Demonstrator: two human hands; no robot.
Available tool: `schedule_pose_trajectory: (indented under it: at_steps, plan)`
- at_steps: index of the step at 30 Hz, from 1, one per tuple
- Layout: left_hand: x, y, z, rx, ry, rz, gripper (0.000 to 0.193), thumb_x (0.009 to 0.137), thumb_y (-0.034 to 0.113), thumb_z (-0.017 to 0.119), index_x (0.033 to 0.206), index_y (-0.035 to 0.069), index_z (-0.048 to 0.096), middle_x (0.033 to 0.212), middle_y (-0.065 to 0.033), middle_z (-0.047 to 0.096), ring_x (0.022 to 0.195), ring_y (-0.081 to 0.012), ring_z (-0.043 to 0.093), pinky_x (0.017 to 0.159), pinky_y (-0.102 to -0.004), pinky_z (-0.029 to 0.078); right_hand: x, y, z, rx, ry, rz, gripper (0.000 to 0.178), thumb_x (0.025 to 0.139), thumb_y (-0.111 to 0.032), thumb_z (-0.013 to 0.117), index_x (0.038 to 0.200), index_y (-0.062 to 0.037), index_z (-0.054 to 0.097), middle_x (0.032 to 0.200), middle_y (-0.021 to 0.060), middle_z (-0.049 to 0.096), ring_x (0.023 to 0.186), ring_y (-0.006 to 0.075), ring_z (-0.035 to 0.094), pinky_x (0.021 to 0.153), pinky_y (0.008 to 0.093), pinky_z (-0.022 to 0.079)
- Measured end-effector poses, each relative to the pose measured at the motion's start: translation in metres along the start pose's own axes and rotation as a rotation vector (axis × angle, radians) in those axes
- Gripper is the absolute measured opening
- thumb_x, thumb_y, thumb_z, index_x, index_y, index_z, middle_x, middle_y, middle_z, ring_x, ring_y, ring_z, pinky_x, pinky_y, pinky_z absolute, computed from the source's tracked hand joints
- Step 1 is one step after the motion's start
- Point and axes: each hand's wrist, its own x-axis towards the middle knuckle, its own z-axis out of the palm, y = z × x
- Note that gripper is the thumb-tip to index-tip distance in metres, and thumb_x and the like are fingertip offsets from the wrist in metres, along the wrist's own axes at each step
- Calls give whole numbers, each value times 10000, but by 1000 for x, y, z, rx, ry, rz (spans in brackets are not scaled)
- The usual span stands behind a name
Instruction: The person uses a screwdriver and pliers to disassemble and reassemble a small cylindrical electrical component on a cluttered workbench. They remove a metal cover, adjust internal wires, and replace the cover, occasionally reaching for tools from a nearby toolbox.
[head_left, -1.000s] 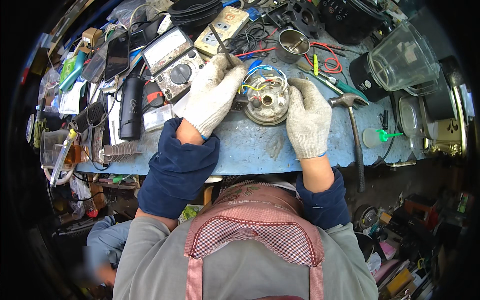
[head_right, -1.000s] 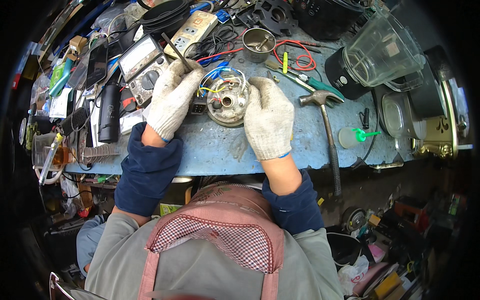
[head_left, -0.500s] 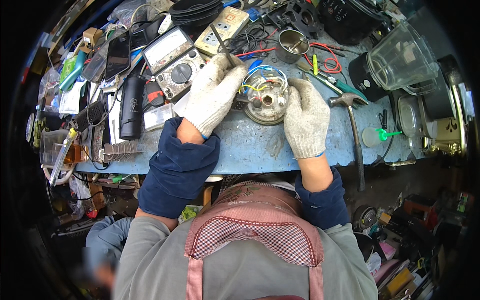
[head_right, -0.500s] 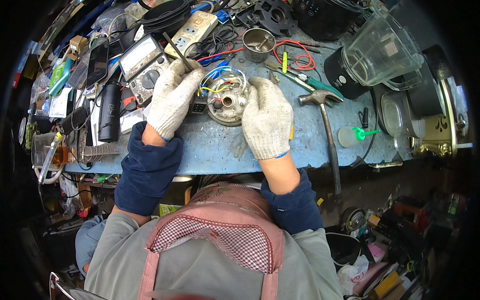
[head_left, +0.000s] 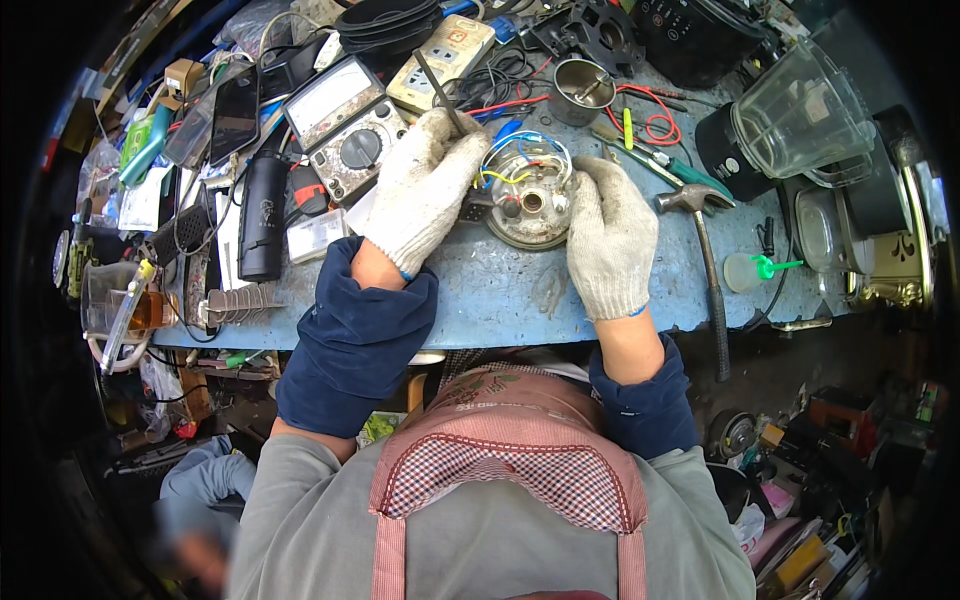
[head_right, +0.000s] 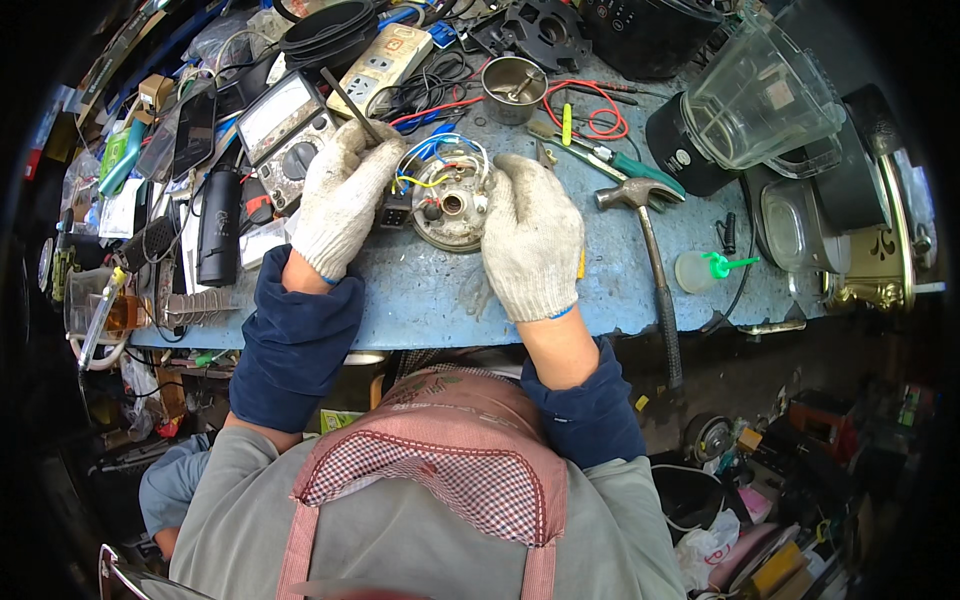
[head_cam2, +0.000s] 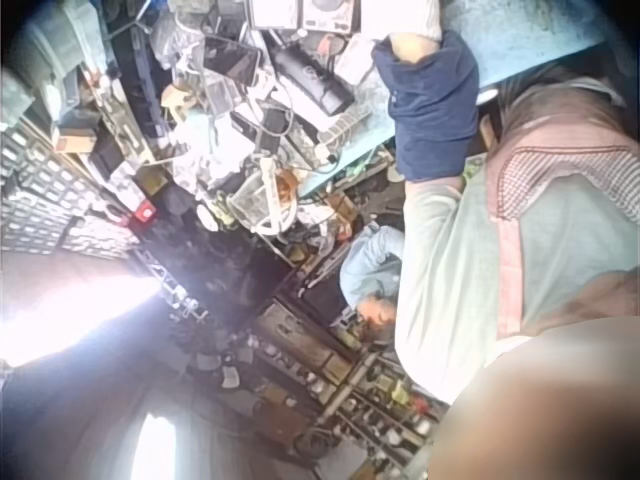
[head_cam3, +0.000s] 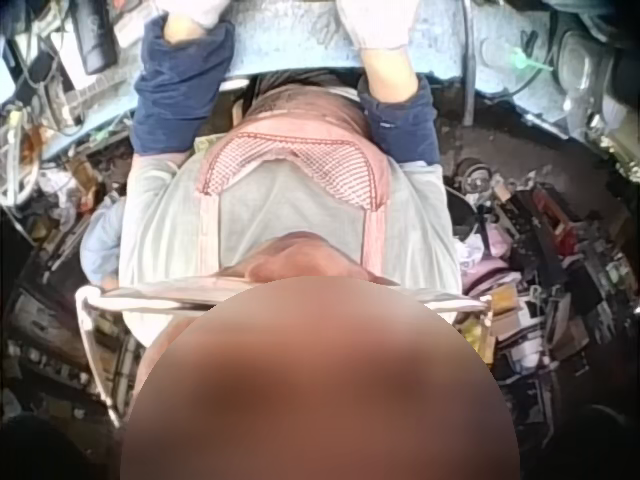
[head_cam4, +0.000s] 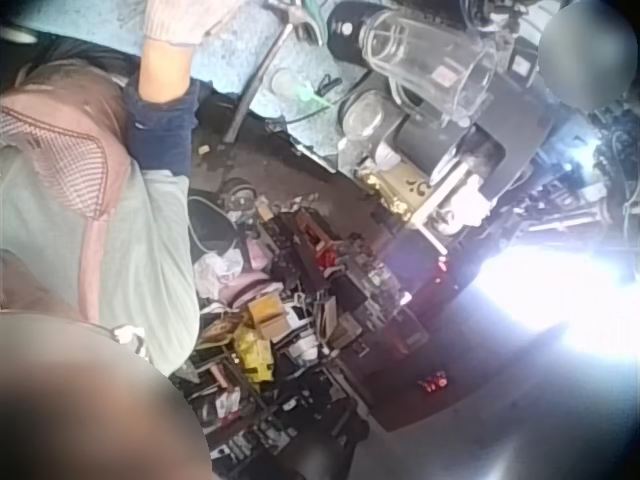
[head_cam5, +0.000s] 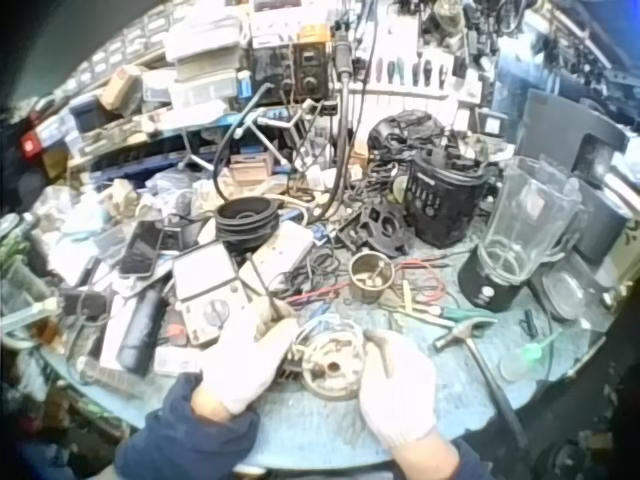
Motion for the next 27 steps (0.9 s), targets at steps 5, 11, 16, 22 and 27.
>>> schedule_pose_trajectory:
  at_steps: [5,11,16,22,27]
  plan:
    - [-1,6,2,-105,88,18,221,1100,200,683,1220,17,711,1025,-46,754,815,-80,658,686,-221,521,0,-16,-9,56,-54,65,363,917,-163,821,1233,6,764,1055,206,765,919,343,768,830,439,609]
    - [-2,14,-9,-320,63,-22,231,1101,226,690,1176,13,738,999,-78,785,769,-120,722,667,-224,544,-8,-13,-32,191,-162,-160,351,811,-53,834,1154,-51,761,1052,159,744,883,323,747,778,418,604]
    - [-15,23,-15,-109,-270,-77,259,1063,204,747,1215,-5,755,1027,-68,783,863,-139,734,772,-277,583,-27,0,-55,-17,-251,-335,241,799,38,739,1015,-67,729,1118,157,741,1016,391,731,872,456,608]
    - [-21,14,-2,-78,-437,-93,257,1058,120,746,1261,-36,741,1114,-88,778,1004,-151,726,919,-309,605,-50,-2,-60,-86,-10,-336,322,759,7,808,1070,-67,772,1113,141,753,1041,365,725,935,462,574]
    - [-22,14,-1,85,-386,5,249,1037,156,750,1192,-39,767,1001,-67,783,908,-117,711,806,-280,579,-59,-16,-59,-182,-109,-293,464,703,-229,964,1101,-73,784,1119,136,732,1025,349,708,978,480,529]
